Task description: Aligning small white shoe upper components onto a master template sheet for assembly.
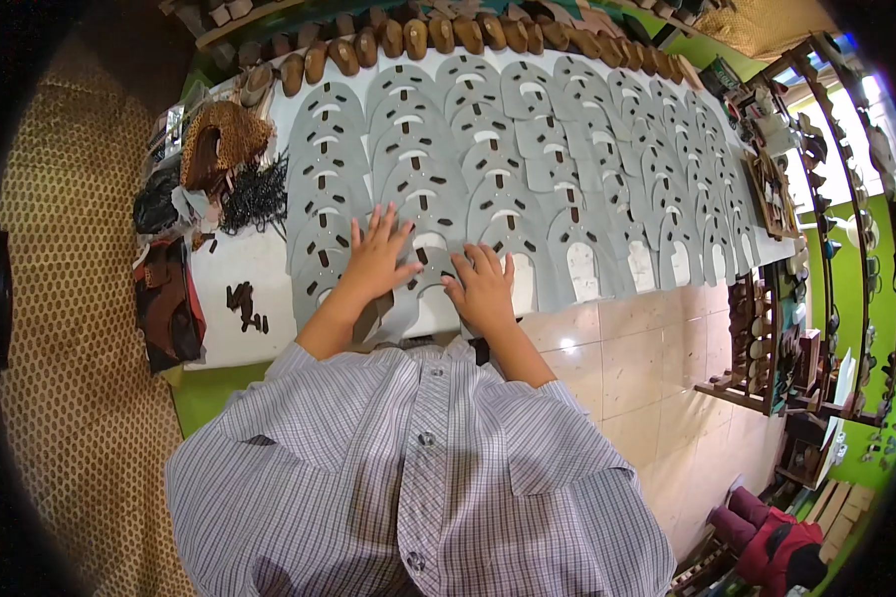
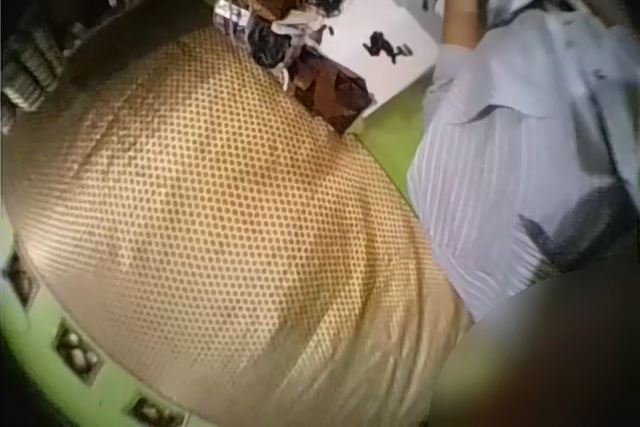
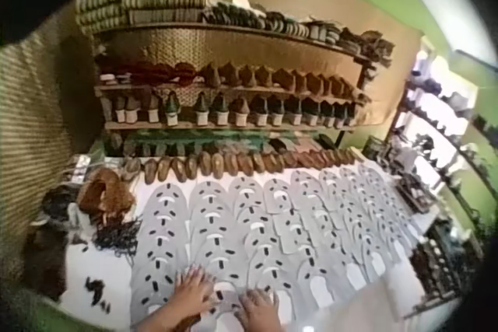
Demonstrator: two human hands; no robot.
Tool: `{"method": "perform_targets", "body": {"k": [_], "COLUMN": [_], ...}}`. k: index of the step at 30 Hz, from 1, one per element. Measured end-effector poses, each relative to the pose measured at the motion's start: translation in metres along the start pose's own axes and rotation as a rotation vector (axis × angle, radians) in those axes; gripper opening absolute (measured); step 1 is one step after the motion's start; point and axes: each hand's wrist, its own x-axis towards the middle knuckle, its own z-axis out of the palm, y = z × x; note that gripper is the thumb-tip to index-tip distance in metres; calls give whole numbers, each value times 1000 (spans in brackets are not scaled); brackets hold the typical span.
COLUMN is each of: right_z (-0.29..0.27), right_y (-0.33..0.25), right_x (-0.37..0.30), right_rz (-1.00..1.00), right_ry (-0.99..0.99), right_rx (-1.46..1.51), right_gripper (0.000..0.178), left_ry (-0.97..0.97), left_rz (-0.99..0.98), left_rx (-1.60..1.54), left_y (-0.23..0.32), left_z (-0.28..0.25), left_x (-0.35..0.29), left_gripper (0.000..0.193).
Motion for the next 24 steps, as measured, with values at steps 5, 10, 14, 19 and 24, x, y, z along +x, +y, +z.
{"method": "perform_targets", "body": {"k": [5,10,14,19,24], "right_z": [9,18,21,29,26], "right_y": [-3,-4,-2,7,4], "right_x": [-10,-10,-1,8,15], "right_rz": [62,107,202,239,183], "right_ry": [-20,63,62,56,116], "right_rx": [-59,-28,110,128,77], "right_gripper": [47,47,39,34,36], "left_ry": [19,-76,17,168,152], "left_rz": [-133,-154,-163,-173,-185], "left_rx": [-45,-30,-61,-158,-100], "left_y": [8,24,19,14,16], "left_z": [-27,-36,-17,-1,-4], "left_x": [-8,-30,-37,-33,-30], "left_gripper": [41,35,25,19,22]}}
